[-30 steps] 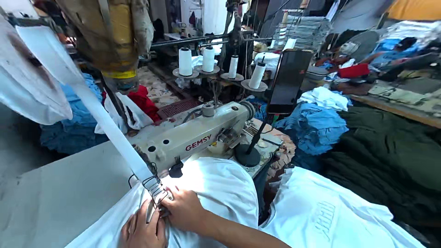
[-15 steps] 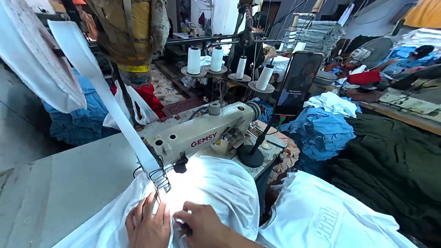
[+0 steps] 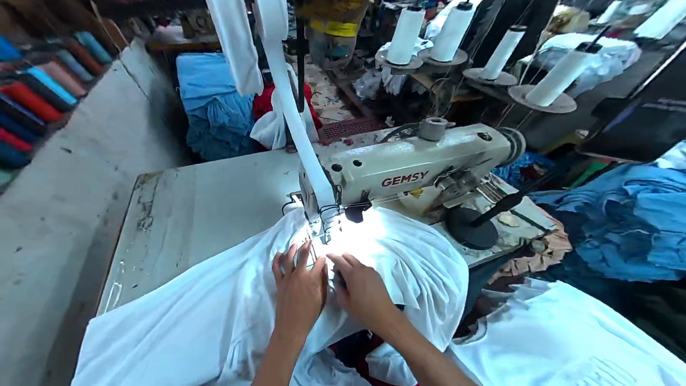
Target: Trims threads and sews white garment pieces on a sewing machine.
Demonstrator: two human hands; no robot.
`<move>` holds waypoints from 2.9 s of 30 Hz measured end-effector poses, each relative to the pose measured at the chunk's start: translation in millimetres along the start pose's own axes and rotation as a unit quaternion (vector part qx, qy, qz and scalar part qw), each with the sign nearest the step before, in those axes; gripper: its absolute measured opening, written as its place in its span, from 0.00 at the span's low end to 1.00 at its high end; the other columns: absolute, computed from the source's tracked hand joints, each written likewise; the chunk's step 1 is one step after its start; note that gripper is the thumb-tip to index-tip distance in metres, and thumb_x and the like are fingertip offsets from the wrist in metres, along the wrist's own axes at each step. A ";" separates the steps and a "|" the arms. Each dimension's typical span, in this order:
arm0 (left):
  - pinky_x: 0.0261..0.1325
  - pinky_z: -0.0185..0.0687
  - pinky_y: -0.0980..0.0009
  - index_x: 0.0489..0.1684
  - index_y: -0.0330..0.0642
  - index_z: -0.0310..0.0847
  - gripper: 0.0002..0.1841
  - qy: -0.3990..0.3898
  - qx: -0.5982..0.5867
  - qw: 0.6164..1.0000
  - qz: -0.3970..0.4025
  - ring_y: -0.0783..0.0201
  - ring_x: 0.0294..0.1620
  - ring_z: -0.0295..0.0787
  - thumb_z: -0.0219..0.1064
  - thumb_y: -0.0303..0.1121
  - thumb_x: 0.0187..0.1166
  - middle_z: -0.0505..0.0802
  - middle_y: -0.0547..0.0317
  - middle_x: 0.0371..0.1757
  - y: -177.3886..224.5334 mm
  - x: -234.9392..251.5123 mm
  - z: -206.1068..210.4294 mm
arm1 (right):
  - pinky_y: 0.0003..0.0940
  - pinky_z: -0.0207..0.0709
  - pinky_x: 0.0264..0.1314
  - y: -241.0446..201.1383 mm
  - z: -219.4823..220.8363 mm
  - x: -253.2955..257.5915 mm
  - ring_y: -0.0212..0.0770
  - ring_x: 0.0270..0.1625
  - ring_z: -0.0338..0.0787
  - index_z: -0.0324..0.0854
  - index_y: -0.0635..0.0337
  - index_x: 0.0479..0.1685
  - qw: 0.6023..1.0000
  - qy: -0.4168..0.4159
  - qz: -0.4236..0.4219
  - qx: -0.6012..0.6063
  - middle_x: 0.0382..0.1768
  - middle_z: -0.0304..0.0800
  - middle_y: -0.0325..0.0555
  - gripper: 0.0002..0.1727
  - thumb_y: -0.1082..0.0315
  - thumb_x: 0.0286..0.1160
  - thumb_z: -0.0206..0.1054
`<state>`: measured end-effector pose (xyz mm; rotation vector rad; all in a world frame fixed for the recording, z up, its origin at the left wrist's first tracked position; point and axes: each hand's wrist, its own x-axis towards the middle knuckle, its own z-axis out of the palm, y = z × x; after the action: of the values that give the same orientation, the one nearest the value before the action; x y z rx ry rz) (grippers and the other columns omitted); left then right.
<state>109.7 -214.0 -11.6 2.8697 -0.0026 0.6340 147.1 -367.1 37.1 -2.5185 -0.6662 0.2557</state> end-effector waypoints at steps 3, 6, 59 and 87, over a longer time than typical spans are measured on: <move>0.82 0.56 0.31 0.55 0.63 0.93 0.17 -0.012 -0.001 1.000 0.002 0.41 0.82 0.74 0.56 0.42 0.82 0.86 0.57 0.77 -1.7 -1.0 -0.8 | 0.49 0.83 0.30 1.1 23.9 0.9 0.50 0.38 0.92 0.85 0.51 0.72 0.996 0.078 0.006 -0.042 0.50 0.89 0.51 0.31 0.67 0.61 0.70; 0.82 0.57 0.34 0.52 0.61 0.93 0.19 -0.002 0.004 1.000 -0.001 0.44 0.81 0.76 0.51 0.45 0.85 0.87 0.60 0.76 -2.5 -0.3 2.2 | 0.49 0.82 0.30 7.1 20.9 5.5 0.49 0.38 0.92 0.88 0.50 0.67 0.995 0.083 0.016 -0.052 0.48 0.90 0.49 0.28 0.66 0.58 0.72; 0.65 0.68 0.28 0.49 0.28 0.90 0.16 0.039 -0.113 0.984 -0.135 0.30 0.65 0.84 0.61 0.33 0.80 0.89 0.33 0.62 8.8 33.2 1.8 | 0.49 0.86 0.41 45.1 21.3 19.4 0.51 0.50 0.92 0.89 0.46 0.65 0.970 0.212 -0.113 -0.031 0.48 0.91 0.50 0.21 0.57 0.73 0.69; 0.55 0.75 0.36 0.45 0.31 0.88 0.18 0.113 -0.073 0.984 -0.116 0.33 0.58 0.86 0.55 0.36 0.86 0.90 0.35 0.55 12.7 32.1 8.0 | 0.48 0.80 0.27 42.3 20.4 27.5 0.43 0.33 0.92 0.93 0.39 0.59 0.967 0.237 -0.093 0.019 0.33 0.92 0.41 0.18 0.53 0.71 0.68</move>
<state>141.6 -226.7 -2.9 2.5910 0.3015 0.8658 181.8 -375.8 -3.8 -2.3306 -0.6817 -0.3867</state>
